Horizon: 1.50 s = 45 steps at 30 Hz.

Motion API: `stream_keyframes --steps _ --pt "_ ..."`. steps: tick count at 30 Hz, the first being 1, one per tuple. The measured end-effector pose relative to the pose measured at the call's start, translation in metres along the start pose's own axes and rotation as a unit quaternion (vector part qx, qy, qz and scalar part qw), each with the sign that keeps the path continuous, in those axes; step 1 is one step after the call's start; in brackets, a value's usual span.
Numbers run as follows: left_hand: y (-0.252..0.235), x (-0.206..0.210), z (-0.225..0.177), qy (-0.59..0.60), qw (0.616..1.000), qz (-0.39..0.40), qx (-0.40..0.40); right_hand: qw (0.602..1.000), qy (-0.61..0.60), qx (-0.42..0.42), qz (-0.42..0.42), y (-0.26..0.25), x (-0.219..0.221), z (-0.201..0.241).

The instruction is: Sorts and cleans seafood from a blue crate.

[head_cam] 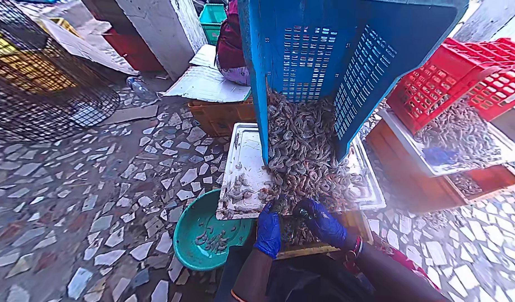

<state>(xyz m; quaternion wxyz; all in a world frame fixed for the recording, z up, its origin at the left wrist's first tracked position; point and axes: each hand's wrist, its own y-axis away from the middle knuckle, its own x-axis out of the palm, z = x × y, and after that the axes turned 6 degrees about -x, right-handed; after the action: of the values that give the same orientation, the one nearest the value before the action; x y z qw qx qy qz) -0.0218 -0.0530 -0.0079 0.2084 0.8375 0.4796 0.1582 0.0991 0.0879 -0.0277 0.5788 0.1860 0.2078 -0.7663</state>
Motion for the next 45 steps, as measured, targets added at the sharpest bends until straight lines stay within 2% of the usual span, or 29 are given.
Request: stream_keyframes --steps 2,4,6,7,9,10,11,13,16,18,21,23,25,27,29,31,32,36,39,40,42,45 --pt "-0.015 -0.021 -0.013 0.027 0.997 -0.066 0.023 0.985 0.093 0.073 0.121 -0.001 -0.008 0.002" --pt "-0.029 -0.050 -0.022 0.027 0.991 -0.111 0.065 0.942 0.218 0.139 0.213 -0.007 -0.005 -0.002" --pt "-0.030 -0.082 -0.032 -0.023 0.983 -0.167 0.077 0.935 0.230 0.175 0.204 -0.015 0.003 -0.003" --pt "-0.029 -0.099 -0.036 -0.110 0.969 -0.207 0.075 0.938 0.238 0.176 0.183 -0.024 0.006 0.000" --pt "-0.025 -0.136 -0.038 -0.326 0.899 -0.290 0.021 0.942 0.260 0.161 0.138 -0.044 0.017 0.011" --pt "-0.027 -0.150 -0.038 -0.380 0.870 -0.315 -0.011 0.944 0.267 0.150 0.121 -0.057 0.024 0.017" --pt "-0.028 -0.160 -0.036 -0.398 0.858 -0.321 -0.038 0.945 0.275 0.138 0.113 -0.071 0.032 0.022" --pt "-0.032 -0.161 -0.035 -0.398 0.866 -0.298 -0.054 0.939 0.296 0.112 0.133 -0.099 0.048 0.027" --pt "-0.034 -0.138 -0.035 -0.396 0.891 -0.214 -0.056 0.900 0.353 0.115 0.231 -0.127 0.073 0.025" --pt "-0.032 -0.118 -0.040 -0.405 0.895 -0.184 -0.049 0.890 0.368 0.111 0.245 -0.130 0.079 0.022" --pt "-0.027 -0.099 -0.049 -0.433 0.883 -0.182 -0.015 0.913 0.339 0.121 0.190 -0.118 0.066 0.011" --pt "-0.030 -0.102 -0.049 -0.439 0.874 -0.208 0.014 0.926 0.313 0.154 0.142 -0.108 0.051 0.007" --pt "-0.035 -0.116 -0.048 -0.406 0.881 -0.242 0.023 0.931 0.286 0.196 0.112 -0.098 0.035 0.009" --pt "-0.035 -0.133 -0.049 -0.370 0.891 -0.264 0.000 0.935 0.259 0.229 0.083 -0.084 0.022 0.013" --pt "-0.033 -0.146 -0.048 -0.397 0.877 -0.267 -0.047 0.947 0.208 0.241 0.047 -0.070 0.009 0.016" --pt "-0.030 -0.149 -0.043 -0.454 0.852 -0.246 -0.087 0.956 0.152 0.248 0.031 -0.056 -0.001 0.017" --pt "-0.029 -0.146 -0.040 -0.461 0.853 -0.225 -0.091 0.960 0.118 0.252 0.025 -0.050 -0.006 0.019" --pt "-0.026 -0.102 -0.038 -0.281 0.953 -0.116 0.002 0.969 0.028 0.246 -0.011 -0.033 -0.016 0.019" --pt "-0.025 -0.064 -0.031 -0.160 0.986 -0.020 0.048 0.971 0.018 0.237 -0.027 -0.030 -0.022 0.017" --pt "-0.025 -0.055 -0.028 -0.181 0.982 0.016 0.056 0.970 0.004 0.239 -0.035 -0.029 -0.024 0.015" --pt "-0.029 -0.039 -0.016 -0.293 0.949 0.077 0.091 0.969 -0.025 0.245 -0.035 -0.025 -0.028 0.013" --pt "-0.020 -0.012 -0.011 -0.289 0.934 0.172 0.121 0.962 -0.053 0.267 -0.006 -0.024 -0.028 0.017"
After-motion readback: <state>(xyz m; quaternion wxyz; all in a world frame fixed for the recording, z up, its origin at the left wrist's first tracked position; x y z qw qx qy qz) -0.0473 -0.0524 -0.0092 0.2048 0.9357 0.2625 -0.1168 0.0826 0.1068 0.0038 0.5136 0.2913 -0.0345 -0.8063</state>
